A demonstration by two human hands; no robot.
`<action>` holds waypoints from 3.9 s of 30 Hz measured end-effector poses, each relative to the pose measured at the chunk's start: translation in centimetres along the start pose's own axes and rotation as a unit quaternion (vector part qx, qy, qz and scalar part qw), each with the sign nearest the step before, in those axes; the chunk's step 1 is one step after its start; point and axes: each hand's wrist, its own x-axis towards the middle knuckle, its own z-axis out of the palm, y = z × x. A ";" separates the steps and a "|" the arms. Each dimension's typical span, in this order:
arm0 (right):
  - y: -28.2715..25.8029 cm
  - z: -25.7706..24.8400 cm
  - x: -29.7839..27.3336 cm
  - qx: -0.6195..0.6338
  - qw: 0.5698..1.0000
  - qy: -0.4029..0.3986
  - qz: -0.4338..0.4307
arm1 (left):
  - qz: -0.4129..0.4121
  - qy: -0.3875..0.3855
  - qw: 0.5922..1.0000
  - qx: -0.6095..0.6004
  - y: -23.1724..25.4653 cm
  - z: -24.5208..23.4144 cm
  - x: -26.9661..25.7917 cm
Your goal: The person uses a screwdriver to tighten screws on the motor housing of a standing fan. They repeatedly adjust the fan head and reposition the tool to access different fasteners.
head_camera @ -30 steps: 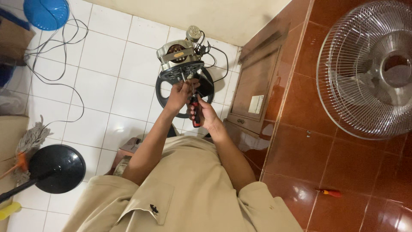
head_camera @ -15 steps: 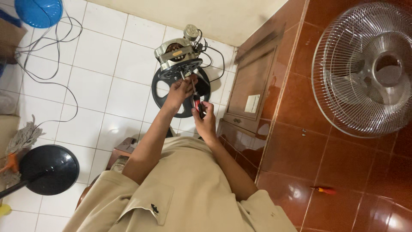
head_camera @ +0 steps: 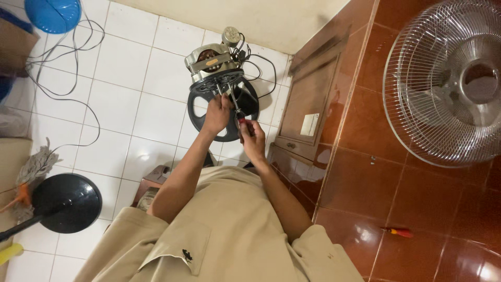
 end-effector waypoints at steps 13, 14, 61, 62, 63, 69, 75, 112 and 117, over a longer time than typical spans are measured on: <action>0.7 -2.3 2.4 0.464 0.806 -0.169 0.326 | 0.050 -0.002 0.999 -0.011 -1.2 -0.5 0.4; 0.3 -2.1 2.1 0.433 0.827 -0.147 0.326 | 0.047 0.001 0.998 -0.033 -1.1 -0.3 0.2; -6.1 -0.2 -1.7 -0.263 0.955 0.084 -0.108 | -0.144 -0.126 0.919 -0.345 1.6 -0.3 0.5; -6.3 -0.1 -1.9 -0.312 0.934 0.088 -0.152 | -0.143 -0.127 0.920 -0.342 1.6 -0.2 0.5; -6.5 0.0 -2.2 -0.359 0.908 0.091 -0.196 | -0.142 -0.127 0.921 -0.339 1.5 -0.1 0.6; -5.2 -0.5 -1.6 -0.393 0.883 0.098 -0.238 | -0.156 -0.096 0.947 -0.264 0.9 0.4 0.4; -2.5 -2.7 2.5 0.392 0.864 -0.129 0.288 | -0.121 -0.052 0.975 -0.178 0.4 0.1 0.6; -5.6 -2.1 1.4 0.090 0.965 -0.059 0.238 | -0.164 -0.016 0.913 -0.374 -1.0 1.0 0.6; -4.9 -2.6 1.5 0.095 0.970 -0.064 0.213 | -0.215 -0.024 0.841 -0.496 -0.7 2.7 2.1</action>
